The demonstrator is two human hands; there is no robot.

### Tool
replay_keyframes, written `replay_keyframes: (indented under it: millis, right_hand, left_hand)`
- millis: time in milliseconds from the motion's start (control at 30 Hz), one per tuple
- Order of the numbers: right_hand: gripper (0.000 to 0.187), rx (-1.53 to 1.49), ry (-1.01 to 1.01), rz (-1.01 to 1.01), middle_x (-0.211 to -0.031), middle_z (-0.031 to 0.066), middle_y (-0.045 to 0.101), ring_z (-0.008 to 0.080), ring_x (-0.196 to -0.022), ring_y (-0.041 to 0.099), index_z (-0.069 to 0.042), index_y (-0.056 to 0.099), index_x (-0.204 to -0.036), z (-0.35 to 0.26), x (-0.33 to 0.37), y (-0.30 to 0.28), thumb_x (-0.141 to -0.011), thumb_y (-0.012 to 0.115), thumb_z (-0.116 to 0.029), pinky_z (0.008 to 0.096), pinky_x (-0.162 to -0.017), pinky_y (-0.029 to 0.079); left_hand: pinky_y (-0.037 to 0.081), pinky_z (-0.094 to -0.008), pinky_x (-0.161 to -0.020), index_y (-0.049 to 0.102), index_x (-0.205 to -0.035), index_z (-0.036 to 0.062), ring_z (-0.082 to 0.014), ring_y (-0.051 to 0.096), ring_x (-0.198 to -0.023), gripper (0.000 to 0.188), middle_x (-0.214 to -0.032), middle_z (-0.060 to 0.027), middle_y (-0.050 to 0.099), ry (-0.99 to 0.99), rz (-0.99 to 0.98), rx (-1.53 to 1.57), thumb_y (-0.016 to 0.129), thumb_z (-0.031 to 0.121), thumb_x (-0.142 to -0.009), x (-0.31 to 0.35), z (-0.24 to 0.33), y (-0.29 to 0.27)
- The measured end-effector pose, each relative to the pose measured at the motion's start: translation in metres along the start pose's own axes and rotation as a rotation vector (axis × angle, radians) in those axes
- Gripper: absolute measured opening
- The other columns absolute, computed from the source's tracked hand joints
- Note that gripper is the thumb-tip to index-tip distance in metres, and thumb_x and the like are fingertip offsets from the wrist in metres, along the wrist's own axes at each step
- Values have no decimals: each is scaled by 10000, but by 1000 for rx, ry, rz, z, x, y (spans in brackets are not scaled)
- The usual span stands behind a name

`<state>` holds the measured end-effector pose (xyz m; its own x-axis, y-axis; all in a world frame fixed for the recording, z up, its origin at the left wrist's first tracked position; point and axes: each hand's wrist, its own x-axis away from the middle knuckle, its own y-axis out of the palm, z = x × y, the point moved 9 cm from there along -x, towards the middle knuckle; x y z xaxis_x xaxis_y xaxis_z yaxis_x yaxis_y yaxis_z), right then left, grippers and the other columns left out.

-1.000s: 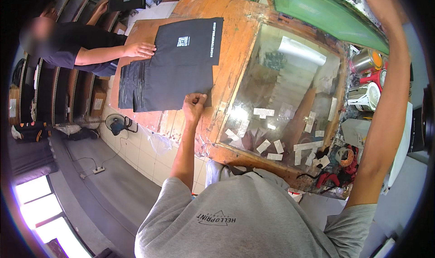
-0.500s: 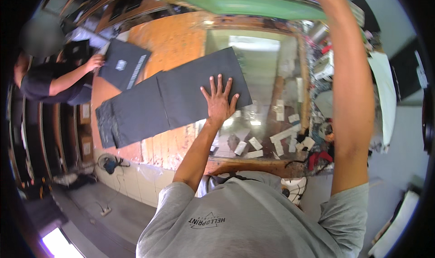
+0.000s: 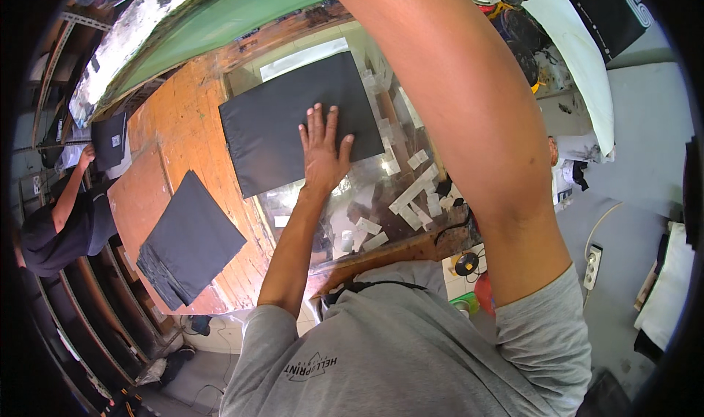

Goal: The person performs screen printing on black bags using a mesh screen and a squeegee, applying white ink to each bag before moving it aside to be stacked.

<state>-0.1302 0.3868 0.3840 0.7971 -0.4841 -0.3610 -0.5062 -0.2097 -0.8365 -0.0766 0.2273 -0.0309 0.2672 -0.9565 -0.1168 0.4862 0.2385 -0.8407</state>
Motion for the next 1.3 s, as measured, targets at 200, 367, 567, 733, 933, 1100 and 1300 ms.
replay_keyframes:
  millis: [200,367,567,733,933,1100,1300]
  right_hand:
    - [335,69,-42,-35,-1122,224,728,289,-969,733,46,725,-1155,1,-7,2,-856,716,-104,366,-829,611]
    - [358,15,73,-39,-1102,167,716,232,-920,712,22,690,-1208,-4,3,1,-891,717,-141,323,-779,614]
    - [353,14,108,-54,-1084,168,711,218,-892,705,23,683,-1210,1,4,2,-895,711,-133,321,-759,610]
    - [336,-3,106,-45,-1090,196,716,240,-897,714,41,693,-1185,1,5,0,-885,704,-110,336,-767,610]
    - [315,-24,111,-38,-1095,233,721,273,-903,728,64,706,-1153,2,1,5,-871,689,-75,358,-781,608]
    - [304,-3,2,-50,-1084,252,723,301,-932,736,71,718,-1137,0,7,0,-869,652,-56,366,-821,605]
    - [274,-25,-16,57,-1066,280,725,335,-961,740,89,737,-1060,1,0,5,-840,646,-46,392,-852,597]
  left_hand:
    - [38,-647,-1233,423,-1555,88,-391,156,-1569,656,-1666,-208,263,-85,3,-218,598,365,-987,43,-7,-9]
    - [13,-654,-1231,454,-1538,89,-365,141,-1577,630,-1666,-179,285,-79,18,-221,572,384,-994,47,-5,-6]
    - [2,-685,-1214,449,-1544,88,-373,141,-1576,626,-1668,-178,279,-97,-9,-289,530,408,-1012,48,-6,-3]
    - [-19,-697,-1206,439,-1546,81,-363,128,-1581,627,-1676,-171,265,-104,-7,-293,517,407,-1015,50,-6,-5]
    - [18,-691,-1207,383,-1569,50,-407,114,-1575,663,-1677,-217,227,-64,46,-184,539,363,-1006,40,1,-14]
    - [26,-670,-1217,339,-1590,58,-415,95,-1575,659,-1693,-214,170,37,130,-118,527,326,-1018,-5,29,-24]
    - [9,-684,-1214,292,-1615,81,-386,83,-1583,659,-1695,-217,156,70,-149,-327,437,392,-1051,-16,17,17]
